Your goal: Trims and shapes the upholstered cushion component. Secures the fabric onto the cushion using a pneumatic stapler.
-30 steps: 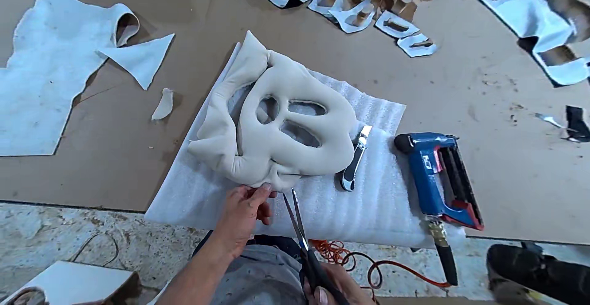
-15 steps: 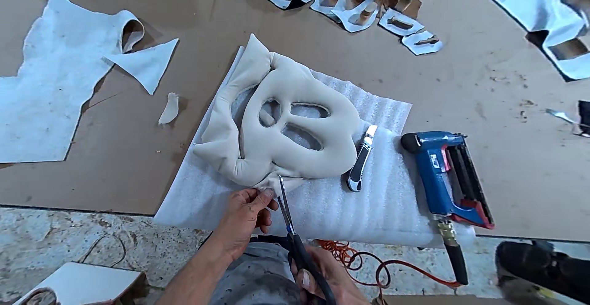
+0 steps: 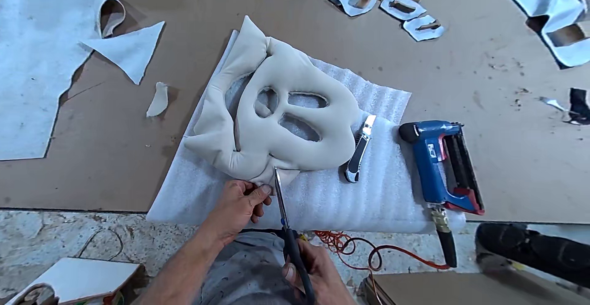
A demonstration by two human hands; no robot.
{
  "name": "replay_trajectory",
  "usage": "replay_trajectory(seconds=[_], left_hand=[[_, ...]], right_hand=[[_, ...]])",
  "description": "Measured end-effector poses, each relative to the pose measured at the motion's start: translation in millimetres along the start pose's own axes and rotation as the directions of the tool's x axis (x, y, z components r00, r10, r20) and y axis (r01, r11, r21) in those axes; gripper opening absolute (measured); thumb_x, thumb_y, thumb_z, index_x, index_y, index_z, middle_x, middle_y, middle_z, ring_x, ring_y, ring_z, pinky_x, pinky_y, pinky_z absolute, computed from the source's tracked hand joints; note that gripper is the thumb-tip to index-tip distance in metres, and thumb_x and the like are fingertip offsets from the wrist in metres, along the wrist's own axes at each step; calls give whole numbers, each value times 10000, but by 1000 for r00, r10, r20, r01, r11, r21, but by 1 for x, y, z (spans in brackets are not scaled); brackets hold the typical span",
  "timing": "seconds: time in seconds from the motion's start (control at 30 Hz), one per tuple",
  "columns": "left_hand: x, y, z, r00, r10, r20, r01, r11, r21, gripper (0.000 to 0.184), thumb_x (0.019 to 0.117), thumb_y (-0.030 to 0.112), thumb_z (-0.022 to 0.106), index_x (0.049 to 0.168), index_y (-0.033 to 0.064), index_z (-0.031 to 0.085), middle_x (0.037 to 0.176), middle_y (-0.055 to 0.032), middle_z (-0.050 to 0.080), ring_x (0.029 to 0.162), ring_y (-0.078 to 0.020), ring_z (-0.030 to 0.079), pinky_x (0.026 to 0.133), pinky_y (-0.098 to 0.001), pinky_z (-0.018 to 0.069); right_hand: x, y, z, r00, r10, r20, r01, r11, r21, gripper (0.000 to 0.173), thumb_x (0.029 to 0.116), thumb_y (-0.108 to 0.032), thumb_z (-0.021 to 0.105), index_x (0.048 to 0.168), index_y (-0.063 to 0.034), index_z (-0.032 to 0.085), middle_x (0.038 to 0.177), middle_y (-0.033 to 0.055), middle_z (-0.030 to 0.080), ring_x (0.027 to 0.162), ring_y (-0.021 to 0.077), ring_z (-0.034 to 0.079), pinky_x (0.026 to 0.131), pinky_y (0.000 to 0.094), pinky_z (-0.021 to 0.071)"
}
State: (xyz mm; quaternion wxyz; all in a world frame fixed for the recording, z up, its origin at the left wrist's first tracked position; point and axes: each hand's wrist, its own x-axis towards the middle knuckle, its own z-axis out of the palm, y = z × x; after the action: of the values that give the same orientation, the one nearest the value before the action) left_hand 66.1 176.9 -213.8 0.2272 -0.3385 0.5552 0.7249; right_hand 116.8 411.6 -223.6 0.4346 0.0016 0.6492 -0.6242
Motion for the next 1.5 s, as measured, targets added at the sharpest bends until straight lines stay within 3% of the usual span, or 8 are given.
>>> replay_trajectory(seconds=[0.2,0.57,1.0,1.2,1.33,1.5], left_hand=[[3,0,-7,998,-19,56,17,999,45,155,1017,89,627,901,3,682,795,-72,725,588,-104,651,576,-211,556],[5,2,-12,998,-8,69,2,997,82,154,997,48,623,860,13,683,742,-63,718,565,-98,645,557,-207,544],[6,1,-13,997,-7,73,0,996,94,139,980,46,661,855,1,701,749,-74,717,570,-108,651,569,-214,561],[8,-1,-14,996,2,91,-13,993,120,139,980,62,671,858,2,704,755,-80,719,579,-122,661,580,-225,572],[9,-1,-14,996,-6,89,-5,992,123,146,980,63,671,851,4,702,749,-81,717,577,-123,662,578,-224,571],[9,-1,-13,996,-7,87,-6,989,147,142,979,69,671,854,8,698,746,-76,717,579,-123,666,578,-230,575]], right_hand=[[4,-9,-6,995,98,-7,-98,994,41,474,811,-554,812,890,-126,624,646,-62,595,506,47,562,472,228,491],[-6,-19,-2,976,215,-9,-215,976,40,517,788,-587,802,906,-120,617,655,-70,595,522,51,574,495,243,509],[14,-23,7,983,173,-68,-169,984,52,554,776,-631,797,916,-128,613,646,-60,602,498,61,586,463,233,517],[11,-18,11,991,103,-89,-96,992,79,456,845,-549,788,852,-132,603,601,-59,551,458,55,532,430,232,477],[16,-22,7,986,146,-82,-138,985,99,510,780,-591,823,867,-133,617,607,-57,581,462,61,566,427,236,504],[21,-20,2,992,109,-59,-105,992,73,468,824,-564,801,829,-139,605,593,-60,555,448,54,533,413,231,470]])
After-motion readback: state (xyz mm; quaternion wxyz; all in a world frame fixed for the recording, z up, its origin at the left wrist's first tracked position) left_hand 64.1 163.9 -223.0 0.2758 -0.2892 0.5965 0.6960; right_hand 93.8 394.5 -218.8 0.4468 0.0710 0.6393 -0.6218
